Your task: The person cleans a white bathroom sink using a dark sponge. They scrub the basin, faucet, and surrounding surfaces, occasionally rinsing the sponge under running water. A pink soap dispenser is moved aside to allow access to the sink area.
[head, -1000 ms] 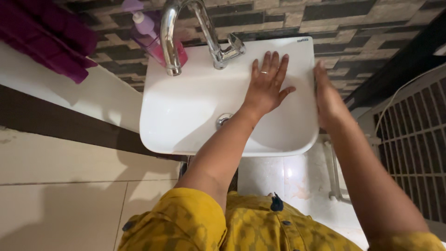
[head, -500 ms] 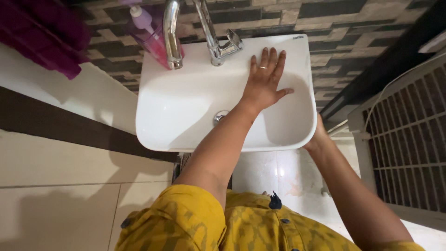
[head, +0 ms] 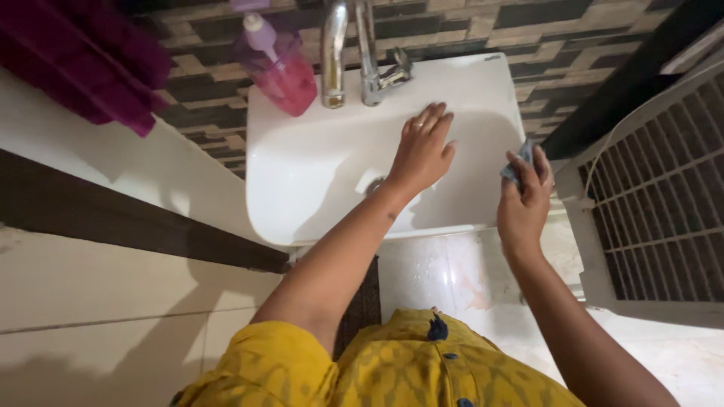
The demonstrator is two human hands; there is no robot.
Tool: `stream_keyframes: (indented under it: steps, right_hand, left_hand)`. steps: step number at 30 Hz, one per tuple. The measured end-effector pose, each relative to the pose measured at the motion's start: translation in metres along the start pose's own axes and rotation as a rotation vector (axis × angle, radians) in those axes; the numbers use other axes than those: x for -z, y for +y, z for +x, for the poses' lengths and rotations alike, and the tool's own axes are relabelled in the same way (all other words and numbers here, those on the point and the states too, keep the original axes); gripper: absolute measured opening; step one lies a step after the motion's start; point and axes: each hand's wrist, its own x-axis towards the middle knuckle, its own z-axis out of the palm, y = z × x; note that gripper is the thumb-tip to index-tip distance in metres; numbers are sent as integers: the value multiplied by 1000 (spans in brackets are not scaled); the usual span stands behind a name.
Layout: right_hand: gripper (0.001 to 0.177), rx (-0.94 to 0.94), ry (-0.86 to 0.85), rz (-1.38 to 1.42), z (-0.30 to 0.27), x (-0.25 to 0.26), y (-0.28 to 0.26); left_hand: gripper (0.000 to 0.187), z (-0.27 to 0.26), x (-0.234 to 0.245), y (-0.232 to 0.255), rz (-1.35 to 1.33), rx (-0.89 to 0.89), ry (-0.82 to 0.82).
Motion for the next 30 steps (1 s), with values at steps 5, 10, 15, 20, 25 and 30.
stream_keyframes:
  steps: [5, 10, 15, 20, 25, 30]
  right_hand:
    - [38, 281, -156, -628, -5, 12, -6]
    - [42, 374, -253, -930, -23, 14, -19]
    - [53, 292, -470, -1111, -29, 8, -46]
    - [66, 58, -968, -1234, -35, -40, -70]
    - [59, 134, -1137, -830, -61, -126, -101]
    - [58, 76, -1106, -791, -78, -123, -122]
  left_hand:
    - [39, -59, 56, -30, -7, -93, -137]
    - [25, -106, 105, -46, -49, -1, -342]
    - [30, -130, 132, -57, -104, 147, -263]
    - [36, -134, 139, -54, -147, 208, -218]
    - [42, -136, 131, -63, -126, 138, -131]
    - [42, -139, 132, -67, -120, 147, -77]
